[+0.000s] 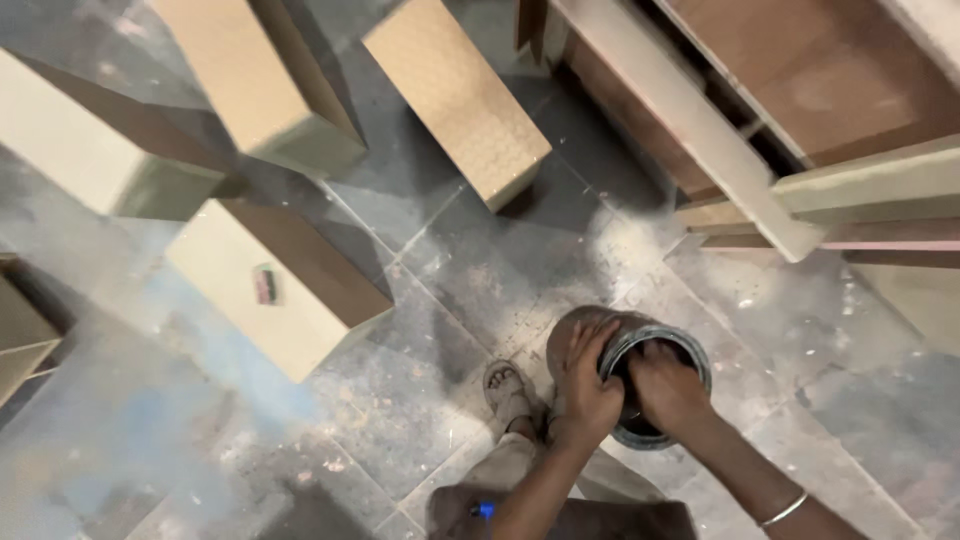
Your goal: The person applies a liquid finish to several wooden boards using a cloth. They dip the cloth into a metal can and wipe the finish onto the surfaces of the boards, covering them evenly.
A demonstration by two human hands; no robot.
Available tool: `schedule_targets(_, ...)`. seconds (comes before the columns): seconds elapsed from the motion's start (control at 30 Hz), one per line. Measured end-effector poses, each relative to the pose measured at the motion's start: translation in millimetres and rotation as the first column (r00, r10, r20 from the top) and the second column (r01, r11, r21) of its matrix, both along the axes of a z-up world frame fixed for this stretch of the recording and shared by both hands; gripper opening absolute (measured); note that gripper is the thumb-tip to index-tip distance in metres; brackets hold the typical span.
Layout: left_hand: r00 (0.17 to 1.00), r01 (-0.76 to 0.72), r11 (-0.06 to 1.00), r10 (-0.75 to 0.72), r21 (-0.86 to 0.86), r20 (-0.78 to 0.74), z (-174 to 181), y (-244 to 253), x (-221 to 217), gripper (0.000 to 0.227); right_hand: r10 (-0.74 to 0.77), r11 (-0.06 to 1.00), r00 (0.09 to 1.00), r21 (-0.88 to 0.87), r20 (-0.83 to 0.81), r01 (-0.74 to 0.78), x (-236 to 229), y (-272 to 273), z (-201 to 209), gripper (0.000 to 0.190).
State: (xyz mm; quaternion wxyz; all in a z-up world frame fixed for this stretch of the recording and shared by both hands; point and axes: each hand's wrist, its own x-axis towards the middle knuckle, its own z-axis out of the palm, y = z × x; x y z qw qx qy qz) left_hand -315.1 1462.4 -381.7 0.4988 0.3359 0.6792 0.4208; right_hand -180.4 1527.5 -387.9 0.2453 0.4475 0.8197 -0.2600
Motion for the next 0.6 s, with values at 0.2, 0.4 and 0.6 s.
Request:
schedule_targets(0.2, 1.000, 0.022, 0.998, -0.023, -0.061, -0.015, -159, 72, 8, 0.080, 0.066, 0.998, 0.996, 0.009, 0.052, -0.067, 11, 70, -148, 0.032)
schedule_targets(0.4, 0.999, -0.005, 1.000, 0.005, -0.005, -0.045, -301, 127, 29, 0.074, 0.154, 0.979, 0.988, 0.132, 0.034, -0.157, 34, 124, -281, 0.022)
schedule_targets(0.6, 0.993, -0.092, 0.948, 0.108, 0.304, -0.037, -419, 163, 51, 0.067, 0.016, 0.990, 1.000, 0.138, -0.008, -0.015, 39, 162, -386, 0.025)
